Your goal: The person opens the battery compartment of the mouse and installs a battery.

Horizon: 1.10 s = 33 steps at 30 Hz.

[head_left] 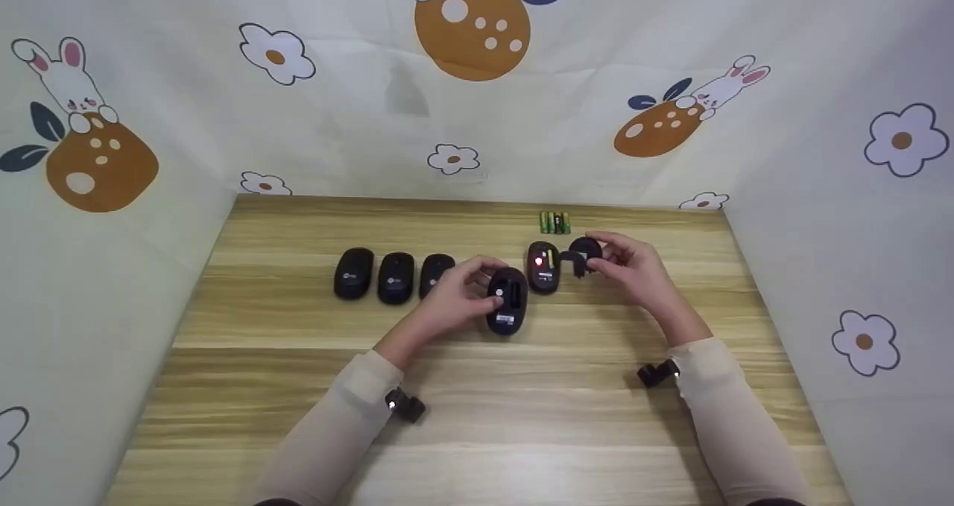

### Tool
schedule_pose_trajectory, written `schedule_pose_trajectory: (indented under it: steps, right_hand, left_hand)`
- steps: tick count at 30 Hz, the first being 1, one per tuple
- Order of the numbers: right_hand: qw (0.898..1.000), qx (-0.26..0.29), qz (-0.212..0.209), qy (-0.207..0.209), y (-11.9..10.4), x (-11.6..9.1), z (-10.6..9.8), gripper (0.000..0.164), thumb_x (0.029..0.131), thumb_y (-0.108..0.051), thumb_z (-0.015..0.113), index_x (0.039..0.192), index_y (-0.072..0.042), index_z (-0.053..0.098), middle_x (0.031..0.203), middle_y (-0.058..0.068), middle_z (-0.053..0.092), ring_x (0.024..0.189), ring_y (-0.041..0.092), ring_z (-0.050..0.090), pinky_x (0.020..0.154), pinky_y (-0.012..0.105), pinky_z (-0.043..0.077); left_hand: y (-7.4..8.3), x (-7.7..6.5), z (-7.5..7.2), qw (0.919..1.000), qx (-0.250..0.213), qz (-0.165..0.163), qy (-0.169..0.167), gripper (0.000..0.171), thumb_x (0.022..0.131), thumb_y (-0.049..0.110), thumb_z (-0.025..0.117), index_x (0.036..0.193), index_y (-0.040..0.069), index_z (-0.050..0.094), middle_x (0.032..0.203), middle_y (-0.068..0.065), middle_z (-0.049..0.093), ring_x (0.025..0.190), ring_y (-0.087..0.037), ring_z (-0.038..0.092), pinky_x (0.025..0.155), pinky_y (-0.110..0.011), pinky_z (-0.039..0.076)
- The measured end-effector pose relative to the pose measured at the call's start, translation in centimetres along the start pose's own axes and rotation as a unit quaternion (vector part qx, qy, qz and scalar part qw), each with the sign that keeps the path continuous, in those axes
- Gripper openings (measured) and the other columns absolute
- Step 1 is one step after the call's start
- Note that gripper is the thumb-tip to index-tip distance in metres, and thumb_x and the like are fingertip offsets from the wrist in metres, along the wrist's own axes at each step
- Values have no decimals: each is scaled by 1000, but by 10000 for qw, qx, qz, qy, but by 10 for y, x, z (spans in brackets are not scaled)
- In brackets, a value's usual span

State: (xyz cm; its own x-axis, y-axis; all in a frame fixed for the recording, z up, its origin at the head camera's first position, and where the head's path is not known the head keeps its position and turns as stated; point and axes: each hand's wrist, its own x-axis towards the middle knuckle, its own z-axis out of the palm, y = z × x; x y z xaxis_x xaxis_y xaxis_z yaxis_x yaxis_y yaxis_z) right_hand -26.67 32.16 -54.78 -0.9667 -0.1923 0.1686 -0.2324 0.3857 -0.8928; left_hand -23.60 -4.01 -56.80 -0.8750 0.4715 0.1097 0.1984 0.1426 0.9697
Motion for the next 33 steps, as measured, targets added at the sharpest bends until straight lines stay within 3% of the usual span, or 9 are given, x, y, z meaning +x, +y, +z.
schedule_pose_trajectory:
  steps: [6,10,16,21,26,33]
  right_hand:
    - [9999,-29,129,48,2,-1,-6,46,95,10,80,140,6,70,90,15,66,73,10,58,62,15,50]
    - [9997,158,160,-10,-8,-4,-9,46,95,15,77,140,12,67,90,21,64,74,11,58,64,15,50]
    - [9997,-99,162,-127,-15,-7,-14,44,97,11,77,139,12,66,90,21,65,75,9,56,64,15,47]
    - [9990,-324,258,-154,-7,-6,-17,43,97,10,77,139,10,68,92,25,66,76,14,58,64,15,48]
    - [9970,-658,349,-199,18,-1,-20,45,98,8,77,142,9,67,95,29,67,78,20,59,65,16,47]
    - [9941,-934,449,-311,40,2,-26,46,98,0,82,142,1,70,98,21,69,81,18,60,67,17,50]
  left_hand:
    - [1,-1,-1,10000,70,0,-3,53,92,4,85,142,8,68,127,-9,72,113,-28,68,96,-40,64]
    - [1,-1,-1,9999,141,-21,5,53,92,5,85,142,9,68,128,-8,72,113,-27,68,97,-40,64]
    - [0,0,0,9999,89,48,-13,53,92,3,84,142,6,67,126,-9,73,112,-26,69,96,-41,64]
    - [-1,1,0,10000,42,50,-9,53,92,1,84,143,5,67,125,-9,73,111,-27,69,95,-41,65]
    - [-1,1,0,9999,89,48,-9,53,92,2,84,143,6,67,127,-9,73,112,-27,69,95,-40,65]
    - [2,0,-1,9999,140,32,-10,54,92,2,84,143,6,67,127,-9,72,112,-27,69,95,-39,65]
